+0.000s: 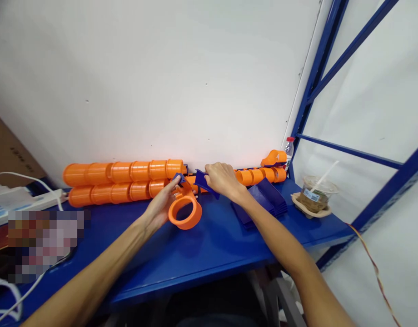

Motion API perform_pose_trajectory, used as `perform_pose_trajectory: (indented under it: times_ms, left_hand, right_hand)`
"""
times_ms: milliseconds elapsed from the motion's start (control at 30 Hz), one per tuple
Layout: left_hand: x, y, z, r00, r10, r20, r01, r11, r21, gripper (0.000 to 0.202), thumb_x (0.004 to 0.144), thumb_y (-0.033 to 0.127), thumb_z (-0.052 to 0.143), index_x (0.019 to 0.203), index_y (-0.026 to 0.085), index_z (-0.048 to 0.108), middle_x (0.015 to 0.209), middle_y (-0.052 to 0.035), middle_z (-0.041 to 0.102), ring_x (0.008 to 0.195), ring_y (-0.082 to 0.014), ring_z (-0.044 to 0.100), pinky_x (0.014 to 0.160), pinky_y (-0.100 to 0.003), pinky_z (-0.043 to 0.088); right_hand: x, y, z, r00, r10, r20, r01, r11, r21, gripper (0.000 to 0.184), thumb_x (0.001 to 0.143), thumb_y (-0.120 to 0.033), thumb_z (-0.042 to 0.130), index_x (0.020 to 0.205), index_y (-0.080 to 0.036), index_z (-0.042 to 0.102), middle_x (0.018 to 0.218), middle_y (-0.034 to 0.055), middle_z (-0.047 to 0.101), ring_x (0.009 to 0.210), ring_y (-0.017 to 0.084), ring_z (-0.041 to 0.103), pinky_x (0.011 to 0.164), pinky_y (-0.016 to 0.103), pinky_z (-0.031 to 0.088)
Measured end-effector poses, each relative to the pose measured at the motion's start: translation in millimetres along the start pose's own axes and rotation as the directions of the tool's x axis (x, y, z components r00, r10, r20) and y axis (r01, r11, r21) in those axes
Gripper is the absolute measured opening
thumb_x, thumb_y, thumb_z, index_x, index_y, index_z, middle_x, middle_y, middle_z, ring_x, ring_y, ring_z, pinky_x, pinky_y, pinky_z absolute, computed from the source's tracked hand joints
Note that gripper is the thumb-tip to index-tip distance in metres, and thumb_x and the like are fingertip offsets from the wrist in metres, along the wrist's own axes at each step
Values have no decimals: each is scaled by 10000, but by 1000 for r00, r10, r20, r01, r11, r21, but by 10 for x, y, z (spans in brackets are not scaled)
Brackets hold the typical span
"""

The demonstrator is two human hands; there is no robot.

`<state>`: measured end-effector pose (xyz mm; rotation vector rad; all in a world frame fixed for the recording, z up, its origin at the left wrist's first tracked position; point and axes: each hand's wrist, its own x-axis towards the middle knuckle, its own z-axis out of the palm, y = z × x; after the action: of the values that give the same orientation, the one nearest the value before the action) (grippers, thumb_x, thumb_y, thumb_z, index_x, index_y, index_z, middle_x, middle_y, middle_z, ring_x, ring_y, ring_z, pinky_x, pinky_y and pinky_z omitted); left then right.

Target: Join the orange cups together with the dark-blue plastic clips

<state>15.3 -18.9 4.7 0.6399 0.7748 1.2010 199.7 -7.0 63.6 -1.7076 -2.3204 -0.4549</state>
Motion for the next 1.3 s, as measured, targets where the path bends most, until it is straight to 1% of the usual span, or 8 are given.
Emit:
perform_pose_trajectory:
  times_ms: [200, 333, 467, 633, 767, 900, 1067, 1300]
  left_hand:
    - [24, -32, -1, 999, -36, 33, 36, 999, 10, 299, 971, 363, 621, 992, 80, 715, 760, -133, 733, 653, -224, 731, 661, -336, 621]
    - [26, -40, 7, 1000, -13, -9, 13, 1000, -10, 223, 961, 307, 633, 953, 99, 710, 761, -119, 732, 659, -210, 730, 675, -318, 617]
    - [39, -52, -9, 1000, 8, -21, -9, 1000, -9, 219, 931, 314, 670, 952, 102, 720, 789, -113, 741, 661, -206, 728, 693, -325, 619]
    - [75, -84, -53, 990, 136, 29, -138, 989, 62, 229, 804, 303, 796, 920, 117, 729, 831, -93, 756, 671, -187, 714, 677, -295, 610]
    - [71, -69, -53, 975, 215, 59, -220, 970, 100, 262, 762, 329, 822, 897, 122, 733, 829, -88, 761, 675, -193, 712, 652, -294, 602]
    - [31, -26, -24, 977, 210, 45, -213, 973, 93, 278, 747, 361, 834, 854, 129, 725, 753, -81, 738, 697, -221, 728, 678, -321, 603]
    - [-25, 7, 7, 970, 235, 59, -240, 965, 106, 326, 711, 386, 867, 854, 133, 720, 733, -64, 727, 636, -200, 705, 667, -318, 599]
    - [-25, 10, 1, 980, 192, 42, -196, 971, 136, 279, 773, 362, 817, 895, 127, 727, 761, -78, 741, 647, -201, 713, 668, -321, 612]
  right_hand:
    - [-174, -124, 148, 999, -29, -16, 29, 999, 26, 278, 1001, -295, 517, 1180, -192, 703, 1049, 114, 790, 948, 275, 737, 726, 314, 432]
    - [-240, -171, 163, 998, -51, -36, 53, 998, 46, 301, 1020, -269, 476, 1209, -166, 686, 1060, 126, 789, 947, 275, 737, 720, 316, 423]
    - [-265, -179, 201, 995, -94, -43, 97, 992, 86, 301, 1045, -271, 450, 1200, -157, 682, 1131, 129, 780, 981, 260, 731, 741, 308, 421]
    - [-297, -215, 249, 980, -194, -39, 196, 978, 70, 324, 1051, -216, 418, 1270, -134, 642, 1165, 143, 759, 982, 255, 724, 752, 311, 419]
    - [-327, -237, 219, 970, -240, -29, 241, 970, 41, 343, 1040, -169, 405, 1308, -114, 613, 1141, 155, 752, 976, 254, 716, 724, 312, 411]
    - [-352, -238, 159, 970, -239, -53, 240, 970, 27, 386, 1045, -163, 378, 1372, -118, 578, 1153, 160, 746, 985, 248, 709, 701, 313, 408]
    - [-388, -258, 101, 972, -229, -59, 231, 973, 31, 389, 1035, -157, 387, 1364, -130, 593, 1155, 148, 743, 1020, 255, 701, 696, 318, 409]
    - [-381, -236, 138, 973, -219, -72, 224, 971, 78, 391, 1020, -141, 404, 1357, -131, 604, 1207, 139, 735, 1019, 251, 702, 735, 317, 427]
